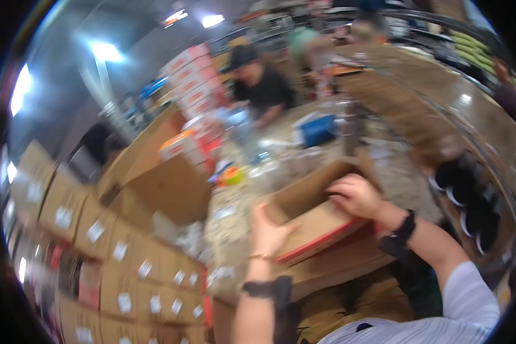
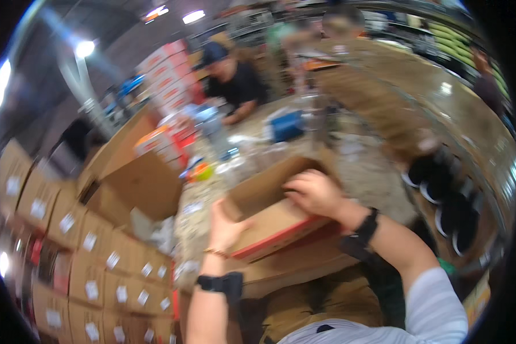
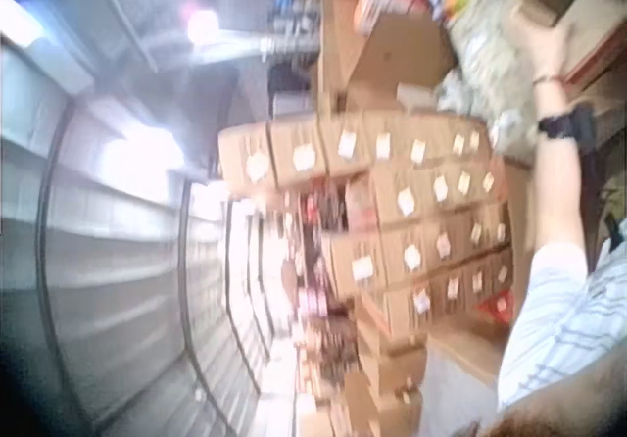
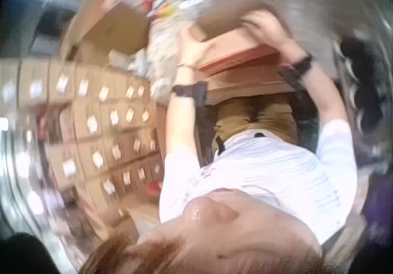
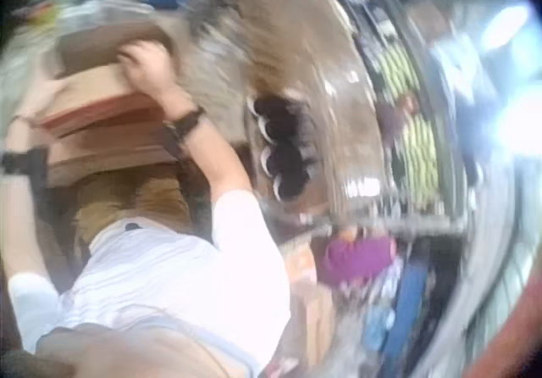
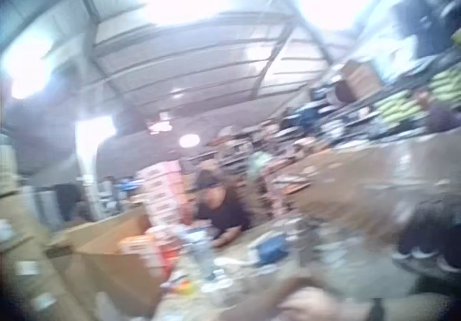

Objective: Packing finished shoes into cardboard boxes, inserting paper, and stacking the boxed shoes.

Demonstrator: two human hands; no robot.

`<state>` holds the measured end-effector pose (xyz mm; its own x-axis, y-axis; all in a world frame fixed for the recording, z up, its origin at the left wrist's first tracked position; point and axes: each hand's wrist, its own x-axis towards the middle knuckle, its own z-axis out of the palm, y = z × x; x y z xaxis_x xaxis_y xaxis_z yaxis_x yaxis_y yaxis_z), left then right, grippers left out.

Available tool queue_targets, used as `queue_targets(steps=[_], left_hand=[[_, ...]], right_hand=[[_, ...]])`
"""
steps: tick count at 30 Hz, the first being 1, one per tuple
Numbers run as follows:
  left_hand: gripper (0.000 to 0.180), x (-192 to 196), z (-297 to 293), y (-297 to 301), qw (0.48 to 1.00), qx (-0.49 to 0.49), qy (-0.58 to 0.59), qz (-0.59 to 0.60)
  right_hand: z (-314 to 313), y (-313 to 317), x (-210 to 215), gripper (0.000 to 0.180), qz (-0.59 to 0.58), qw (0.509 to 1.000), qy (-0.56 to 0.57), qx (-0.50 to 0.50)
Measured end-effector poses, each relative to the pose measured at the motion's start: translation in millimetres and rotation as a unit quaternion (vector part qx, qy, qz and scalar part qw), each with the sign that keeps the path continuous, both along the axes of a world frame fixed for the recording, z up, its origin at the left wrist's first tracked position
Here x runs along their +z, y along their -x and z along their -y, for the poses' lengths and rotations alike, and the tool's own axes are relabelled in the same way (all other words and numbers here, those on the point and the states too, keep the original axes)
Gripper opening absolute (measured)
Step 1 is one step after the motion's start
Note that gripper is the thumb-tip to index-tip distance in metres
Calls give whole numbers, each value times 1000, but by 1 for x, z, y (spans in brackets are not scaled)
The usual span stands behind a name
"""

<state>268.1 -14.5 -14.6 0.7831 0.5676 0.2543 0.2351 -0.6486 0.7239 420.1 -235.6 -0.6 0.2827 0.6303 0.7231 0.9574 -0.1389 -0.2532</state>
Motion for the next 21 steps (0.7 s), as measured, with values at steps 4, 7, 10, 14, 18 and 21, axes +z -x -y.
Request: queue_targets(steps=[4, 7, 10, 14, 18, 21], left_hand=[[103, -7, -11, 7, 997, -7, -78, -16], [102, -12, 3, -4, 987, -122, -32, 99], [61, -76, -81, 15, 968, -149, -5, 202], [65, -15, -11, 16, 951, -182, -248, 34], [70, 35, 56, 25, 962, -77, -257, -49], [66, 36, 57, 29, 969, -88, -229, -23]], right_hand=[[14, -42, -2, 23, -122, 944, -275, -133], [11, -85, -82, 51, -322, 901, -284, -57], [21, -45, -36, 72, -225, 973, 9, -51], [52, -54, -12, 72, -238, 964, 112, 22], [35, -19, -7, 69, -163, 965, 117, -167], [48, -6, -11, 64, -139, 980, 36, -134]])
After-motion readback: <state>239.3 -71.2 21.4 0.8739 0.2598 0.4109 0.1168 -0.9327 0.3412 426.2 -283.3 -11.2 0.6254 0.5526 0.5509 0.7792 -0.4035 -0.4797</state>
